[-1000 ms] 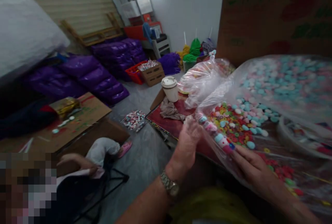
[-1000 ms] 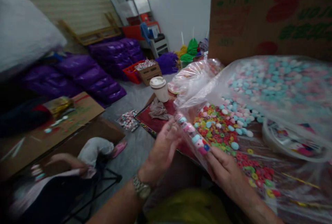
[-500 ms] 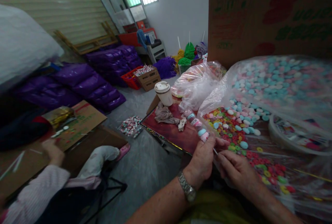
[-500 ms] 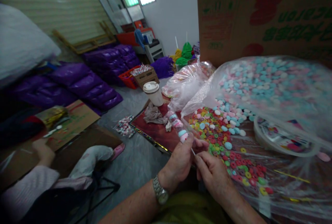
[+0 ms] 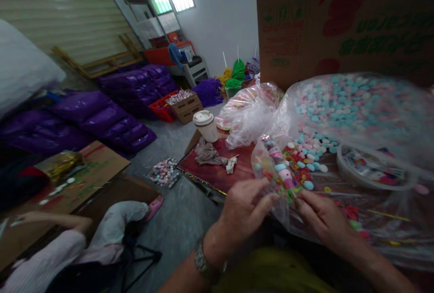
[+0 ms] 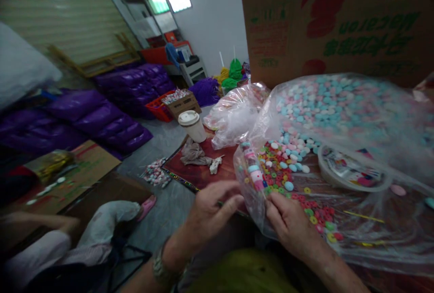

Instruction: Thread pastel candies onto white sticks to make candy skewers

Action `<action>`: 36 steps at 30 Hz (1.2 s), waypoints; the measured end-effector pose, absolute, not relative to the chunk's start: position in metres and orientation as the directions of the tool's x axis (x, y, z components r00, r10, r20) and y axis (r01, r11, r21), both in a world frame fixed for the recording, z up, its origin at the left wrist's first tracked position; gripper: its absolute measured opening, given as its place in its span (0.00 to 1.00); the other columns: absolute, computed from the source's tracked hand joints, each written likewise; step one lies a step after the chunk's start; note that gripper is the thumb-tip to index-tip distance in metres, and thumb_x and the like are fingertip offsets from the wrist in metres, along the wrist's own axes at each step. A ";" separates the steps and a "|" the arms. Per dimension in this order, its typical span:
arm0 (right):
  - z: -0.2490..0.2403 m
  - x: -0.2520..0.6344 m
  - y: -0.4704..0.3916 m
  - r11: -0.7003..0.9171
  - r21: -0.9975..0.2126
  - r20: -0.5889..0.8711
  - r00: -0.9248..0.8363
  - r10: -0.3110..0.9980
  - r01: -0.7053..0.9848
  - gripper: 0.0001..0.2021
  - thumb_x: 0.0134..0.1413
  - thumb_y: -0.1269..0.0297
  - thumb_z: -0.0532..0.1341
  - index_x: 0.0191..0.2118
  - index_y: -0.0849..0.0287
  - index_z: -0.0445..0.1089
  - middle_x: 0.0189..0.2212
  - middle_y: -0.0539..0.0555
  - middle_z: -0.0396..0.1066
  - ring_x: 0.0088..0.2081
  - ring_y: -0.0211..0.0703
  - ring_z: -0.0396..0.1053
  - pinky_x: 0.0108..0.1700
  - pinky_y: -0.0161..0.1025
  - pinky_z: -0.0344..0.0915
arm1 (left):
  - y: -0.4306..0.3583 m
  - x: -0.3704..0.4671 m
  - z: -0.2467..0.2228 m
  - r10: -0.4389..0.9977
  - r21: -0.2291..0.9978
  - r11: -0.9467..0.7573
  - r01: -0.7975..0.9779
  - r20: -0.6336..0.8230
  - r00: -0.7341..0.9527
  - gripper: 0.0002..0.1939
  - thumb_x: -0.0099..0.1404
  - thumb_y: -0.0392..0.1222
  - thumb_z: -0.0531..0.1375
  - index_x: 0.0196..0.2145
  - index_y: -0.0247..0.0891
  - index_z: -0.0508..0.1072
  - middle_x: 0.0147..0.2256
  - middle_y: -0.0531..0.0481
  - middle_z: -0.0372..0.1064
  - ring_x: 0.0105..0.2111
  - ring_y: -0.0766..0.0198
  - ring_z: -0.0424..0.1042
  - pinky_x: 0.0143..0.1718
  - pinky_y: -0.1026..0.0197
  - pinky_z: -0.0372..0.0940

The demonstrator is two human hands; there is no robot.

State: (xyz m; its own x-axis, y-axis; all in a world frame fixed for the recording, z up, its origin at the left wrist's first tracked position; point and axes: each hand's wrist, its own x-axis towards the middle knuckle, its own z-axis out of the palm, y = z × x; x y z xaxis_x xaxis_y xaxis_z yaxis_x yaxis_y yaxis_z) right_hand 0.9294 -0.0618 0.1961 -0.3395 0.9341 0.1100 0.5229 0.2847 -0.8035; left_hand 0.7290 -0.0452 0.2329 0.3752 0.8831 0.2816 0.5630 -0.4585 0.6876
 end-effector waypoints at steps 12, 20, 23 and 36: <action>0.238 0.954 -0.041 0.407 -0.714 0.074 -0.518 0.852 0.569 0.15 0.62 0.62 0.45 0.24 0.57 0.53 0.19 0.46 0.55 0.21 0.35 0.53 0.25 0.36 0.48 | -0.028 0.741 0.215 0.784 0.669 -0.496 0.554 0.070 0.617 0.16 0.69 0.48 0.45 0.38 0.35 0.67 0.33 0.48 0.68 0.33 0.63 0.67 0.35 0.63 0.62; 0.205 0.949 -0.026 0.061 -0.985 0.001 -0.349 0.937 0.160 0.16 0.57 0.55 0.55 0.46 0.59 0.63 0.25 0.48 0.62 0.24 0.36 0.59 0.23 0.32 0.57 | -0.039 0.766 0.203 0.830 0.965 0.234 0.118 -0.261 0.493 0.15 0.66 0.50 0.49 0.40 0.37 0.65 0.26 0.55 0.62 0.19 0.72 0.58 0.19 0.70 0.56; 0.194 0.936 -0.033 0.121 -0.967 0.046 -0.314 0.948 0.223 0.12 0.58 0.57 0.54 0.32 0.60 0.67 0.23 0.48 0.62 0.26 0.37 0.60 0.27 0.33 0.58 | -0.036 0.765 0.200 0.842 0.970 0.200 0.139 -0.243 0.482 0.13 0.66 0.50 0.50 0.37 0.37 0.65 0.26 0.55 0.61 0.19 0.72 0.59 0.20 0.70 0.57; 0.204 0.929 -0.044 0.281 -0.916 0.229 -0.201 0.952 0.286 0.07 0.60 0.62 0.53 0.41 0.56 0.62 0.33 0.52 0.63 0.32 0.39 0.62 0.32 0.35 0.60 | -0.034 0.766 0.207 0.917 0.980 0.147 0.135 -0.186 0.352 0.23 0.64 0.60 0.48 0.26 0.36 0.63 0.21 0.53 0.59 0.20 0.70 0.58 0.21 0.68 0.56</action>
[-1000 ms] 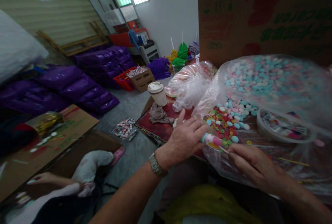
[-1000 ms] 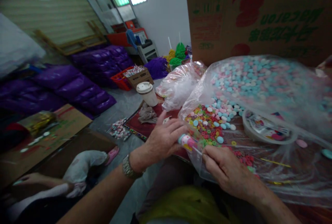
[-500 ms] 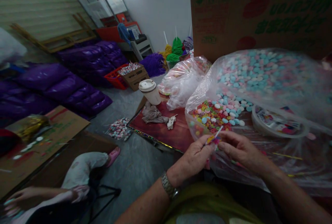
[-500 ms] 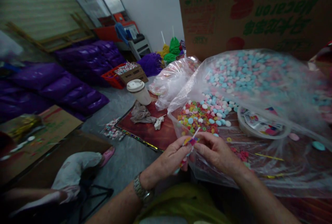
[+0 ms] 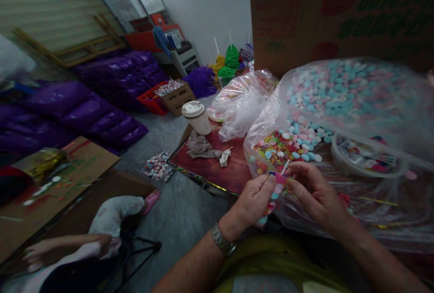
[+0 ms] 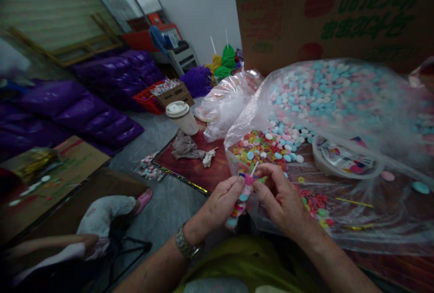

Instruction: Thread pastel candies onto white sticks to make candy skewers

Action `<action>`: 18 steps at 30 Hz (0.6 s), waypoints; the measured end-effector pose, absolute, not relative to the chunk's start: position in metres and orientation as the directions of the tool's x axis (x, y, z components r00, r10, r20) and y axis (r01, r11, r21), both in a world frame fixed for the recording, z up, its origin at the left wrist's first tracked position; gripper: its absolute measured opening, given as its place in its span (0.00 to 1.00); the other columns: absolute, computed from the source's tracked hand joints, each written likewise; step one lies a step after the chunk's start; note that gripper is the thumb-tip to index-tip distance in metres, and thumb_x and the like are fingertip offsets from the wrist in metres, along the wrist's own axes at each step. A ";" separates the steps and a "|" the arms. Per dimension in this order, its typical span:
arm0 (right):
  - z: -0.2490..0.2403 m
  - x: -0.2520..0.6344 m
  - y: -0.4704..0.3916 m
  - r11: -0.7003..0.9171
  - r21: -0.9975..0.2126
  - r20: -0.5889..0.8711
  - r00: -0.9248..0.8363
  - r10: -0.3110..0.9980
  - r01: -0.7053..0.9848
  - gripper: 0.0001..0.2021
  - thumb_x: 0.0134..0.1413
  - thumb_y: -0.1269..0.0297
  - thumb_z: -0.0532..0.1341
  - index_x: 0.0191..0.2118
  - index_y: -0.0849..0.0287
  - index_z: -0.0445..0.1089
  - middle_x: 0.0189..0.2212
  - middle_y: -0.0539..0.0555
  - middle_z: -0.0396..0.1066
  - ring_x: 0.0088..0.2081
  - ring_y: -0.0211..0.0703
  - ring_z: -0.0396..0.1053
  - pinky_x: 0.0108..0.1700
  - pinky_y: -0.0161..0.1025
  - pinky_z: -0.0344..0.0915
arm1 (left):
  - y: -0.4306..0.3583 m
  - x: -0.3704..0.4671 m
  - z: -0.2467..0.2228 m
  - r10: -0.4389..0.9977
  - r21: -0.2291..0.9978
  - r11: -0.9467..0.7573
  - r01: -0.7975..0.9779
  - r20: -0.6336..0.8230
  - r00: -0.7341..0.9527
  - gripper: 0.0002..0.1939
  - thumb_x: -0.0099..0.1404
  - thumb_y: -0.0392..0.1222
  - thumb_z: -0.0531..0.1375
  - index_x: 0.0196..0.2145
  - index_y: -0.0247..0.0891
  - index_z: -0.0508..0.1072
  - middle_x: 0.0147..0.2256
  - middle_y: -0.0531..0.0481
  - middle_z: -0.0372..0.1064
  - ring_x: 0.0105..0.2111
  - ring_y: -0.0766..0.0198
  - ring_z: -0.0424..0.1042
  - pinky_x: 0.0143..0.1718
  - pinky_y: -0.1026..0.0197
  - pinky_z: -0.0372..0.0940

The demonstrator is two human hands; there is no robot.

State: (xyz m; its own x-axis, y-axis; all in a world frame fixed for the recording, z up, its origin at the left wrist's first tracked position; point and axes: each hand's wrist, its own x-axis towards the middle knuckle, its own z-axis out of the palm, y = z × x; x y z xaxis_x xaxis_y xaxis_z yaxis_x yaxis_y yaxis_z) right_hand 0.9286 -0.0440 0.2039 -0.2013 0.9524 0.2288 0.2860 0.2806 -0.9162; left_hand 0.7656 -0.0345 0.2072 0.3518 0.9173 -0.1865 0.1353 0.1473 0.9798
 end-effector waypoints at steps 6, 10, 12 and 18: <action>0.219 0.941 -0.035 0.405 -0.846 0.221 -0.464 0.858 0.347 0.06 0.58 0.65 0.55 0.32 0.57 0.68 0.35 0.54 0.62 0.37 0.41 0.62 0.37 0.36 0.62 | -0.039 0.764 0.210 0.898 0.971 -0.082 0.227 -0.027 0.438 0.21 0.69 0.49 0.44 0.34 0.34 0.71 0.30 0.49 0.67 0.32 0.64 0.65 0.36 0.64 0.60; 0.218 0.943 -0.034 0.383 -0.845 0.140 -0.537 0.832 0.374 0.07 0.57 0.63 0.57 0.37 0.55 0.72 0.38 0.54 0.64 0.38 0.41 0.63 0.38 0.36 0.62 | -0.042 0.767 0.216 0.871 0.980 -0.106 0.169 0.009 0.491 0.21 0.70 0.47 0.43 0.48 0.36 0.71 0.42 0.47 0.70 0.43 0.59 0.68 0.47 0.60 0.60; 0.214 0.943 -0.035 0.366 -0.860 0.104 -0.580 0.808 0.355 0.08 0.56 0.63 0.58 0.40 0.55 0.72 0.39 0.53 0.66 0.39 0.42 0.63 0.40 0.36 0.62 | -0.042 0.768 0.218 0.871 0.976 -0.143 0.163 0.046 0.489 0.21 0.70 0.46 0.43 0.51 0.38 0.69 0.48 0.48 0.68 0.48 0.59 0.66 0.52 0.60 0.57; 0.189 0.940 -0.040 0.220 -0.939 0.000 -0.639 0.769 0.265 0.08 0.54 0.63 0.60 0.38 0.56 0.73 0.35 0.51 0.70 0.37 0.44 0.66 0.38 0.37 0.64 | -0.042 0.765 0.207 0.833 0.934 -0.236 0.270 0.051 0.550 0.20 0.70 0.44 0.45 0.54 0.40 0.66 0.52 0.47 0.65 0.52 0.59 0.64 0.56 0.59 0.54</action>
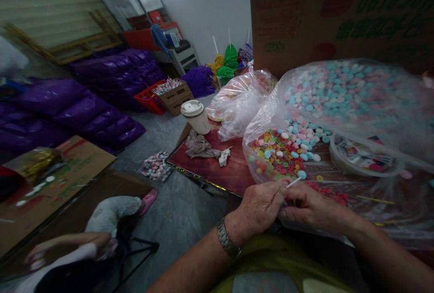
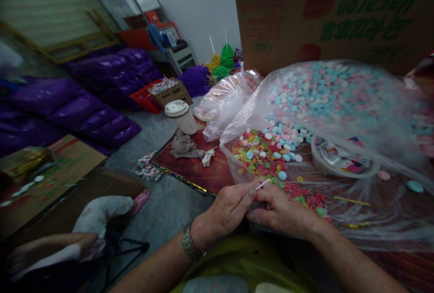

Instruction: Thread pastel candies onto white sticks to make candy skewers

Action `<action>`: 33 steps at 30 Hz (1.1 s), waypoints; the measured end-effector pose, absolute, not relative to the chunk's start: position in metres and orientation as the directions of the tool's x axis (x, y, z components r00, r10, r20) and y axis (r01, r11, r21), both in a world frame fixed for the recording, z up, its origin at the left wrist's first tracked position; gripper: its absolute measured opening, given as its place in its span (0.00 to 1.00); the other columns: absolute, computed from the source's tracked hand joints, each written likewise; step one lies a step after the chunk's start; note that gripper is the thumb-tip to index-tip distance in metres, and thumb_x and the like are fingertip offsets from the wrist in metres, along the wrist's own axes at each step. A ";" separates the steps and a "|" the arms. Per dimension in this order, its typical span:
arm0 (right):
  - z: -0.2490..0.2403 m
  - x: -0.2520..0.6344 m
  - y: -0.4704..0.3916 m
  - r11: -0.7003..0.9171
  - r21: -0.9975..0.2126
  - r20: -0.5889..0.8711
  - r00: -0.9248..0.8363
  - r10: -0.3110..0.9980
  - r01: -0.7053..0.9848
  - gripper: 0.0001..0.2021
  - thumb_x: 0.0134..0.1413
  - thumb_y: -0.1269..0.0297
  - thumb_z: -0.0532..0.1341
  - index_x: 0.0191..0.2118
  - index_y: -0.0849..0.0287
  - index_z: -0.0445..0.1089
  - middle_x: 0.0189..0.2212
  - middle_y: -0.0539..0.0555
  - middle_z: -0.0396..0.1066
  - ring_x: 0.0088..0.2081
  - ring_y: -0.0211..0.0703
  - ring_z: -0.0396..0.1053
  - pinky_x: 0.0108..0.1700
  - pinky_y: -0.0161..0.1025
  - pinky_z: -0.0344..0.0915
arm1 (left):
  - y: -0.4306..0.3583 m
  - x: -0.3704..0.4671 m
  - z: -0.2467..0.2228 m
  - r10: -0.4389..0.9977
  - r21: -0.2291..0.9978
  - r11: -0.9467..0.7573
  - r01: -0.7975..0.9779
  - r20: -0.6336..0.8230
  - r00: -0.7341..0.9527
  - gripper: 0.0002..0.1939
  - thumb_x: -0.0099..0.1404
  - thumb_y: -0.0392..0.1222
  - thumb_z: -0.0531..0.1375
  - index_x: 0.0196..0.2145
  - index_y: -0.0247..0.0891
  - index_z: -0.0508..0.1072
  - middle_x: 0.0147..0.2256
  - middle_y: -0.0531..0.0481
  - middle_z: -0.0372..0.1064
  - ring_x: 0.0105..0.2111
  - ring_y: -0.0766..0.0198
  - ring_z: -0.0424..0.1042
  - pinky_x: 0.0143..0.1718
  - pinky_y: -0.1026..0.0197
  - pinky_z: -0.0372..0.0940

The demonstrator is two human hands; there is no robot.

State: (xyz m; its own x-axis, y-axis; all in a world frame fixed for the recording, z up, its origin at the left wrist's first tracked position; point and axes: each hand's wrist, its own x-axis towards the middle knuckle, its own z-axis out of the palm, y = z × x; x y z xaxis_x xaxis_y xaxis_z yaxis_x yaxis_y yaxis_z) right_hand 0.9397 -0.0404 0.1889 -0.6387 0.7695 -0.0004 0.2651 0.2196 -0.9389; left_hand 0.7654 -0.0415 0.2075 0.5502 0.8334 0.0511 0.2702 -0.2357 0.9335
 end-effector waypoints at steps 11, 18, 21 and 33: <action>0.191 0.928 -0.047 0.328 -0.870 0.207 -0.331 0.920 0.367 0.09 0.57 0.64 0.55 0.30 0.58 0.71 0.26 0.51 0.70 0.28 0.40 0.66 0.31 0.35 0.62 | -0.035 0.748 0.209 0.741 0.899 0.400 0.179 -0.432 0.513 0.17 0.62 0.54 0.56 0.38 0.36 0.68 0.24 0.54 0.66 0.15 0.74 0.60 0.15 0.73 0.53; 0.194 0.926 -0.050 0.021 -0.997 0.020 -0.004 1.000 0.079 0.12 0.50 0.56 0.62 0.26 0.59 0.65 0.18 0.48 0.64 0.21 0.36 0.61 0.22 0.32 0.59 | -0.035 0.758 0.205 0.879 0.962 0.255 0.094 -0.272 0.391 0.11 0.59 0.46 0.58 0.28 0.35 0.69 0.22 0.54 0.62 0.19 0.73 0.58 0.19 0.71 0.52; 0.194 0.930 -0.047 -0.039 -0.998 -0.038 -0.029 0.999 -0.040 0.14 0.46 0.55 0.64 0.32 0.59 0.64 0.20 0.47 0.65 0.21 0.36 0.62 0.22 0.32 0.60 | -0.037 0.763 0.203 0.924 0.977 0.182 0.107 -0.207 0.322 0.10 0.60 0.43 0.56 0.25 0.34 0.69 0.22 0.54 0.61 0.21 0.71 0.57 0.22 0.69 0.53; 0.188 0.916 -0.057 0.112 -0.952 0.068 -0.159 0.985 0.284 0.08 0.51 0.62 0.56 0.27 0.59 0.68 0.21 0.50 0.68 0.24 0.38 0.65 0.26 0.33 0.59 | -0.034 0.760 0.197 0.663 0.907 0.403 0.123 -0.382 0.644 0.20 0.60 0.58 0.54 0.34 0.36 0.63 0.24 0.55 0.60 0.19 0.74 0.60 0.18 0.72 0.56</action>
